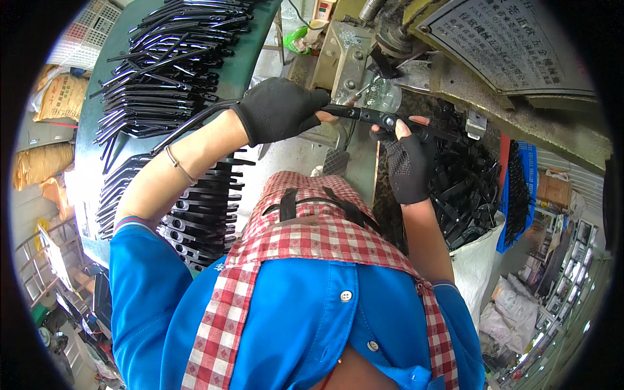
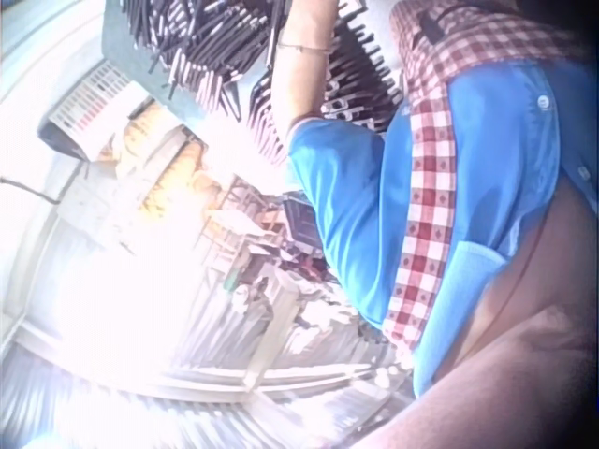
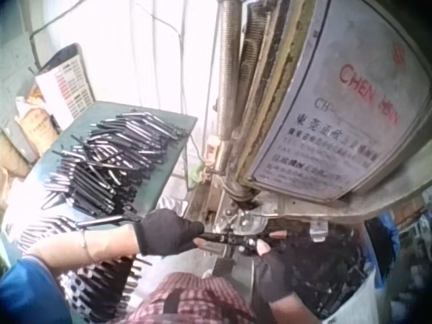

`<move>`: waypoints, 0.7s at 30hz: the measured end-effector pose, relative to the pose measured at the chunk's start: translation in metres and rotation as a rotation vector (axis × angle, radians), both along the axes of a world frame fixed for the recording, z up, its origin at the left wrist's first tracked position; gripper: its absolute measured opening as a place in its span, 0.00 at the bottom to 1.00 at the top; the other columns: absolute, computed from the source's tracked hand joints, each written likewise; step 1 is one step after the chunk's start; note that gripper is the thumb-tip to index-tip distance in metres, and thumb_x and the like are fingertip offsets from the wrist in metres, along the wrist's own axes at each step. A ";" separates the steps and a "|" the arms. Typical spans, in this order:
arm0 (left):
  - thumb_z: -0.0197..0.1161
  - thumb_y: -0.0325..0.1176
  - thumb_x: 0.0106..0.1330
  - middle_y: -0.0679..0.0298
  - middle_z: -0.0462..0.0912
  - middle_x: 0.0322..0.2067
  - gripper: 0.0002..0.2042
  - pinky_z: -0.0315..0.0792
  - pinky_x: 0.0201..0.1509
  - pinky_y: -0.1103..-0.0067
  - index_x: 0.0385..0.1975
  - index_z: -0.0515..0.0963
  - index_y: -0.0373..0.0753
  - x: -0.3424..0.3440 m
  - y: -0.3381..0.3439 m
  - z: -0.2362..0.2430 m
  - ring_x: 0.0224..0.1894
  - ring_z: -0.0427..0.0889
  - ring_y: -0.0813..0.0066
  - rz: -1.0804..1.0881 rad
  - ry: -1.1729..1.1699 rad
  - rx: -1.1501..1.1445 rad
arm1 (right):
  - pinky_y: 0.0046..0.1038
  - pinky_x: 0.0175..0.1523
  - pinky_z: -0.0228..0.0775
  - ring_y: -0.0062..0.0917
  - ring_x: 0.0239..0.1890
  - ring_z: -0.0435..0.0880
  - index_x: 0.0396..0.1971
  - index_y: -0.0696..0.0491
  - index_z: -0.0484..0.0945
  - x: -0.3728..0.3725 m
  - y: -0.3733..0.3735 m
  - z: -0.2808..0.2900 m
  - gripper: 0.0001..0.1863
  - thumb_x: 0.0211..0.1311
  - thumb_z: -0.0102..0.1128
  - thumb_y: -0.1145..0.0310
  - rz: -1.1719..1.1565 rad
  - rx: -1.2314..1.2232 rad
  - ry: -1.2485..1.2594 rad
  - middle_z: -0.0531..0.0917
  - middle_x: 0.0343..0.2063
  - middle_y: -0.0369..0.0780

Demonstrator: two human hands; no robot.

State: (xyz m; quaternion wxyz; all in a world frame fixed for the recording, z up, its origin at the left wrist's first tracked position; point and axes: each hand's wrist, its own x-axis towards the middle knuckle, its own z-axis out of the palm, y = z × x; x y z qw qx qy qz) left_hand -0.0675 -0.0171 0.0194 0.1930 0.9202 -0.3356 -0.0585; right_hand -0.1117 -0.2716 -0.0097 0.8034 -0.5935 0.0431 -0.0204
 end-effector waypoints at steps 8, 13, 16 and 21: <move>0.54 0.44 0.68 0.53 0.73 0.14 0.14 0.68 0.26 0.63 0.35 0.73 0.38 0.021 -0.001 0.004 0.21 0.77 0.50 -0.022 -0.100 -0.080 | 0.28 0.45 0.75 0.29 0.35 0.83 0.38 0.61 0.74 0.040 -0.007 0.002 0.10 0.58 0.61 0.74 0.083 0.050 -0.084 0.81 0.32 0.42; 0.55 0.43 0.67 0.52 0.72 0.14 0.14 0.66 0.25 0.63 0.35 0.72 0.38 0.037 0.000 0.000 0.20 0.76 0.50 -0.072 -0.103 -0.134 | 0.30 0.45 0.76 0.29 0.33 0.83 0.33 0.62 0.79 0.046 0.001 0.018 0.07 0.58 0.61 0.74 0.115 0.125 -0.102 0.82 0.30 0.41; 0.55 0.44 0.67 0.54 0.72 0.13 0.13 0.68 0.24 0.64 0.35 0.73 0.38 0.041 0.000 0.000 0.19 0.76 0.53 -0.088 -0.170 -0.095 | 0.35 0.49 0.76 0.31 0.38 0.82 0.40 0.63 0.77 0.050 -0.004 -0.001 0.11 0.65 0.52 0.71 0.153 0.178 -0.077 0.81 0.38 0.42; 0.57 0.45 0.66 0.56 0.73 0.12 0.14 0.69 0.22 0.65 0.33 0.74 0.40 0.046 -0.002 0.014 0.17 0.77 0.56 -0.073 -0.264 0.116 | 0.36 0.49 0.77 0.35 0.39 0.82 0.42 0.64 0.75 0.040 0.011 0.003 0.12 0.65 0.52 0.70 -0.003 0.325 0.077 0.81 0.38 0.46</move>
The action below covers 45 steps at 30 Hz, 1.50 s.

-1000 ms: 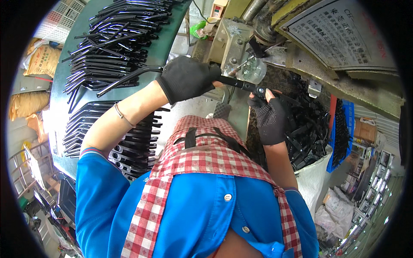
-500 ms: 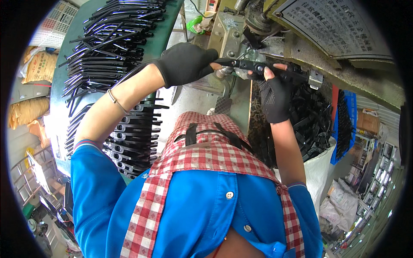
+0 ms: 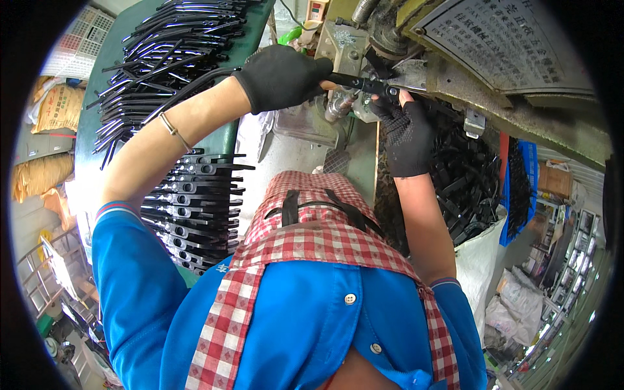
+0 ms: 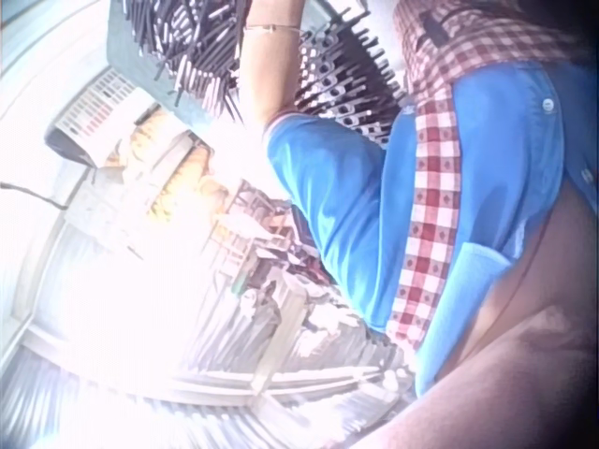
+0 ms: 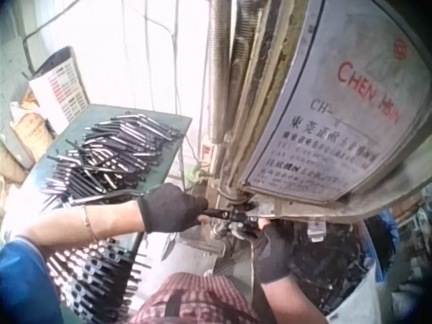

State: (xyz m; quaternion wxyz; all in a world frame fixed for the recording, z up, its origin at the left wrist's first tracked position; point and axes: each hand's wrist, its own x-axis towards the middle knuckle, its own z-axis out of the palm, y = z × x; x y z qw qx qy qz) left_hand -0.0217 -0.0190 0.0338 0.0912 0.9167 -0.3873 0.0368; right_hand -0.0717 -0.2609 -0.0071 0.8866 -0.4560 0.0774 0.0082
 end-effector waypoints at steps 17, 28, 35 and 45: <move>0.51 0.47 0.68 0.52 0.79 0.21 0.14 0.73 0.33 0.61 0.40 0.75 0.43 0.008 0.000 -0.006 0.27 0.81 0.50 -0.038 0.138 0.021 | 0.37 0.43 0.80 0.36 0.34 0.83 0.46 0.63 0.73 0.010 0.001 -0.028 0.16 0.63 0.52 0.68 -0.030 0.005 0.047 0.81 0.37 0.46; 0.52 0.47 0.68 0.51 0.79 0.22 0.15 0.73 0.33 0.60 0.37 0.74 0.40 0.015 0.005 0.000 0.28 0.81 0.50 -0.063 0.080 0.058 | 0.33 0.38 0.72 0.34 0.25 0.78 0.29 0.54 0.74 -0.034 -0.023 0.027 0.21 0.54 0.66 0.51 -0.182 -1.492 -0.587 0.75 0.18 0.38; 0.50 0.47 0.69 0.48 0.79 0.24 0.17 0.73 0.36 0.60 0.42 0.74 0.39 0.017 -0.002 -0.001 0.30 0.80 0.46 -0.127 0.260 0.011 | 0.39 0.47 0.71 0.43 0.38 0.81 0.42 0.57 0.76 0.038 -0.039 0.050 0.30 0.55 0.61 0.43 0.465 -1.933 -0.700 0.82 0.34 0.48; 0.53 0.46 0.66 0.53 0.81 0.27 0.14 0.74 0.36 0.62 0.42 0.74 0.42 0.016 -0.002 -0.015 0.32 0.82 0.52 -0.045 0.138 0.200 | 0.39 0.45 0.72 0.42 0.40 0.83 0.39 0.54 0.78 0.029 -0.033 0.034 0.31 0.52 0.60 0.38 0.653 -1.971 -0.253 0.83 0.33 0.49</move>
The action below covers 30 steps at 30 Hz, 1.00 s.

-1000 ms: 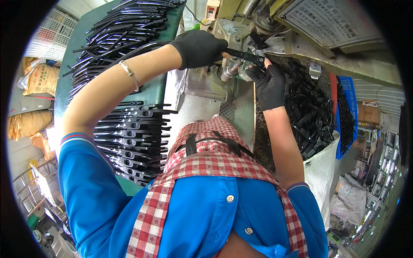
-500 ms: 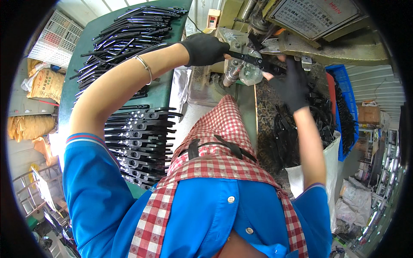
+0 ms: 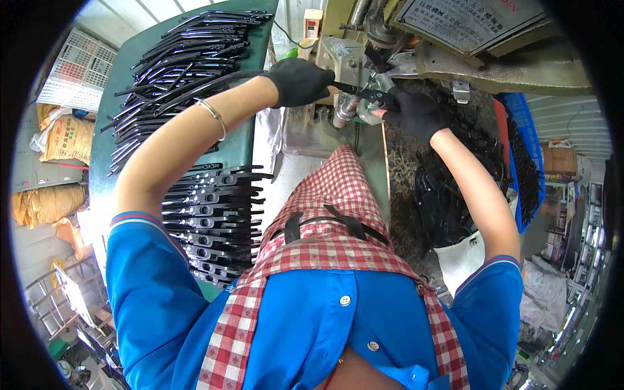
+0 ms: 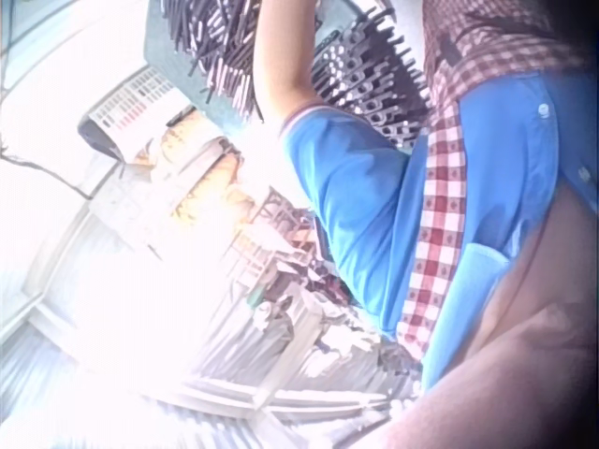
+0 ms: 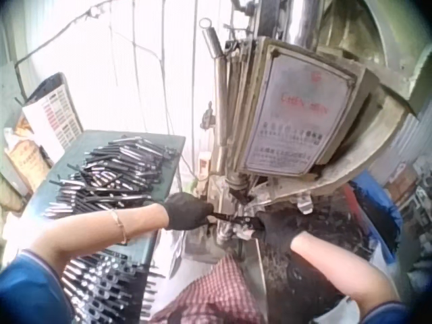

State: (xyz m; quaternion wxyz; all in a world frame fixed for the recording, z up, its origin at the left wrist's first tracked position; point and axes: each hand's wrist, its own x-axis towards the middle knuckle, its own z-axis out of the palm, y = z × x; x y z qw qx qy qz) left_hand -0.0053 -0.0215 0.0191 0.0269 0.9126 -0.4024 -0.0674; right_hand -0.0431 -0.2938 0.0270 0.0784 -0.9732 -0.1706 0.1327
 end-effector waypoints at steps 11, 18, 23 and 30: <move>0.59 0.44 0.61 0.56 0.80 0.27 0.11 0.74 0.35 0.64 0.36 0.75 0.45 -0.005 0.028 -0.018 0.32 0.81 0.55 0.072 -0.044 -0.192 | 0.31 0.35 0.70 0.34 0.27 0.80 0.26 0.55 0.79 -0.070 0.017 -0.024 0.07 0.52 0.64 0.67 0.313 0.541 -0.183 0.80 0.21 0.42; 0.60 0.45 0.60 0.58 0.80 0.29 0.12 0.74 0.37 0.64 0.39 0.75 0.46 -0.008 0.035 -0.009 0.34 0.82 0.55 0.088 0.003 -0.199 | 0.31 0.37 0.72 0.34 0.30 0.82 0.29 0.54 0.79 -0.023 -0.005 -0.104 0.09 0.52 0.64 0.65 -0.122 0.579 0.090 0.82 0.27 0.43; 0.60 0.42 0.61 0.55 0.81 0.30 0.16 0.74 0.37 0.63 0.49 0.74 0.49 -0.017 0.019 0.004 0.34 0.81 0.52 0.089 -0.022 -0.307 | 0.39 0.46 0.72 0.41 0.41 0.82 0.38 0.47 0.82 0.037 -0.021 -0.182 0.13 0.59 0.57 0.57 -0.183 0.223 -0.246 0.83 0.35 0.45; 0.57 0.38 0.64 0.53 0.80 0.28 0.10 0.72 0.36 0.62 0.42 0.75 0.45 -0.057 0.093 0.017 0.32 0.80 0.52 0.143 0.110 -0.278 | 0.38 0.46 0.73 0.37 0.42 0.83 0.35 0.48 0.83 0.075 -0.004 -0.198 0.15 0.55 0.57 0.55 -0.142 0.009 -0.183 0.83 0.36 0.46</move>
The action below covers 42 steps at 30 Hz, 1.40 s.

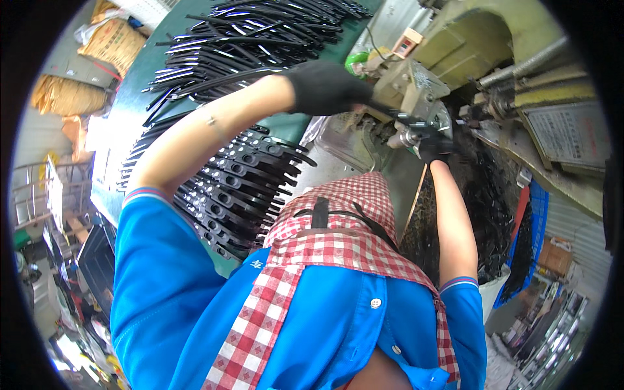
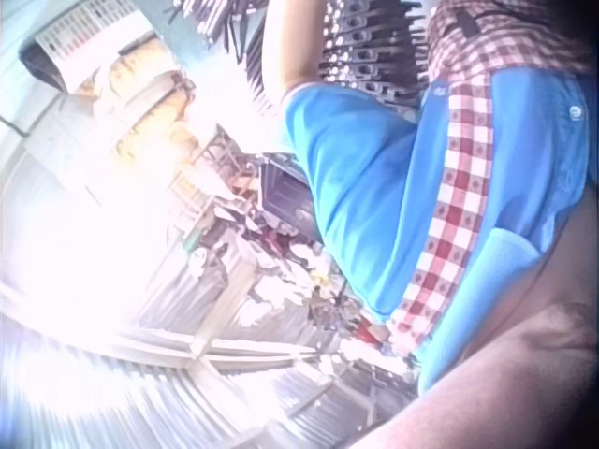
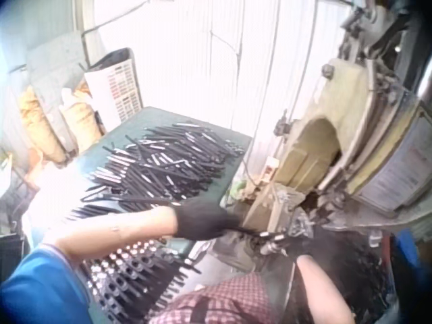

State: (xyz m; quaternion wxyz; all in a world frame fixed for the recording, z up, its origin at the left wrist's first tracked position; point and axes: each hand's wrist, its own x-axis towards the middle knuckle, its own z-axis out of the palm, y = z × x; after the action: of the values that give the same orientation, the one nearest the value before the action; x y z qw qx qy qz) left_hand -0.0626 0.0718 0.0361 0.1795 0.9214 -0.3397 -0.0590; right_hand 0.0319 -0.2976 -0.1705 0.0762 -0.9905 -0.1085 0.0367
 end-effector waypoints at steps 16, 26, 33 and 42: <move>0.54 0.40 0.65 0.56 0.79 0.38 0.13 0.72 0.44 0.70 0.38 0.81 0.39 -0.168 0.180 -0.128 0.39 0.80 0.59 0.874 0.089 -0.032 | 0.35 0.36 0.72 0.34 0.29 0.81 0.30 0.56 0.81 0.003 -0.036 0.003 0.16 0.52 0.65 0.57 -0.046 0.638 -0.065 0.82 0.24 0.42; 0.62 0.40 0.55 0.53 0.81 0.31 0.12 0.74 0.39 0.64 0.35 0.80 0.41 -0.084 0.200 -0.134 0.35 0.81 0.50 0.615 0.351 0.321 | 0.25 0.36 0.74 0.20 0.28 0.81 0.36 0.58 0.78 -0.071 0.043 0.170 0.12 0.59 0.64 0.66 -0.031 1.447 0.216 0.81 0.28 0.36; 0.64 0.26 0.47 0.56 0.77 0.43 0.17 0.73 0.41 0.63 0.41 0.77 0.43 -0.094 0.200 -0.133 0.42 0.77 0.50 0.461 0.017 0.241 | 0.24 0.35 0.76 0.22 0.28 0.81 0.41 0.60 0.74 -0.073 0.047 0.163 0.12 0.58 0.63 0.75 -0.060 1.481 0.209 0.79 0.30 0.37; 0.57 0.23 0.56 0.61 0.79 0.33 0.19 0.72 0.41 0.66 0.47 0.75 0.49 -0.109 0.228 -0.126 0.38 0.78 0.57 0.543 -0.338 0.346 | 0.38 0.51 0.70 0.44 0.46 0.79 0.43 0.46 0.78 -0.126 -0.222 0.093 0.18 0.48 0.61 0.67 -0.512 -0.003 -0.288 0.81 0.40 0.46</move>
State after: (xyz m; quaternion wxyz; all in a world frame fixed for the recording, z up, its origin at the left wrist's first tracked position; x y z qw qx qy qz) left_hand -0.1715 0.2996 -0.0903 -0.0285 0.9915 -0.0925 0.0873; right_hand -0.0938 -0.5195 -0.0774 0.0654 -0.9807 0.1355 -0.1247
